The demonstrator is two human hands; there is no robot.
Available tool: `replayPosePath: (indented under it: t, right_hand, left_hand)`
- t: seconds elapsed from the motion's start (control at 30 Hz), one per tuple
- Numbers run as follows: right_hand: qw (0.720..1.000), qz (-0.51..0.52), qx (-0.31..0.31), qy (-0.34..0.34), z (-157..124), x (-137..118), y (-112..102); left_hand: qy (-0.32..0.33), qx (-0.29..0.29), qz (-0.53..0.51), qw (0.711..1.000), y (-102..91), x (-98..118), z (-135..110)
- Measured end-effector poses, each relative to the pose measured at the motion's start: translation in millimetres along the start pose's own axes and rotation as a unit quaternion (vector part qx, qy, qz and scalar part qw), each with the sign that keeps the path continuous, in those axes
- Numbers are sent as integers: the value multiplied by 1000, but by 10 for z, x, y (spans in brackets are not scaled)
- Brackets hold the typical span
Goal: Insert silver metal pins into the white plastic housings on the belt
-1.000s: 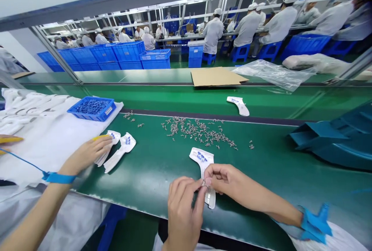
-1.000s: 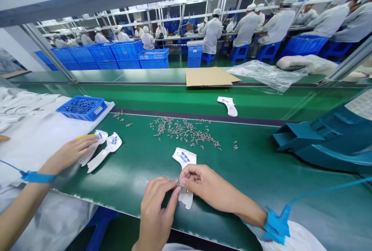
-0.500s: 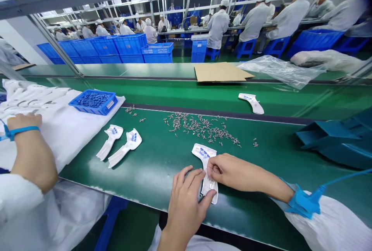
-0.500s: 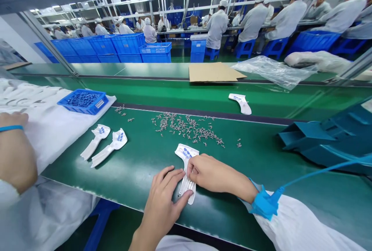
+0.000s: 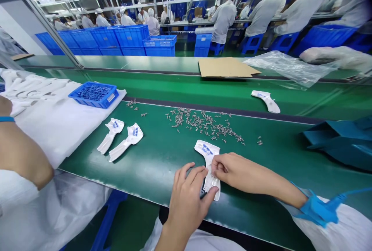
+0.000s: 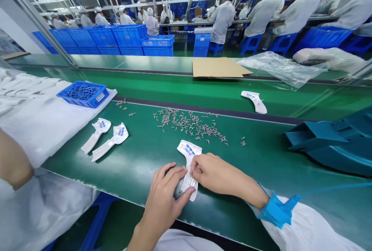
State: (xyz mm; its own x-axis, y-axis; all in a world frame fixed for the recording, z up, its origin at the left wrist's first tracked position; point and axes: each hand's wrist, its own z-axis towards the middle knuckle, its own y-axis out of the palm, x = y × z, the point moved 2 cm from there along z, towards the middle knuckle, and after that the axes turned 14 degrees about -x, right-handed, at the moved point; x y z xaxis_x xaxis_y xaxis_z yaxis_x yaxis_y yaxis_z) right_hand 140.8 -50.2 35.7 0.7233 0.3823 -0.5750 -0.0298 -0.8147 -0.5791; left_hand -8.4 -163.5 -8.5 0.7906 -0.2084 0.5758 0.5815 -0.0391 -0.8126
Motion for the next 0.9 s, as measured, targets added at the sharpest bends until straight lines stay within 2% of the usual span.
replayPosePath:
  t: [0.3,0.6,0.77,0.9]
  right_hand:
    - [1000,-3,-1,15,16,30,50]
    - [998,5,9,65,36,58,8]
    - [990,137,32,21,-44,38,204]
    - [969,227,97,-21,-105,40,440]
  left_hand:
    - [-4,-17,-7,1000,5,-5,4]
    - [-2,-17,-4,1000,7,-20,0]
    - [0,-19,-2,1000,0,-23,5]
    - [9,-18,-30,999,-14,-13,-10]
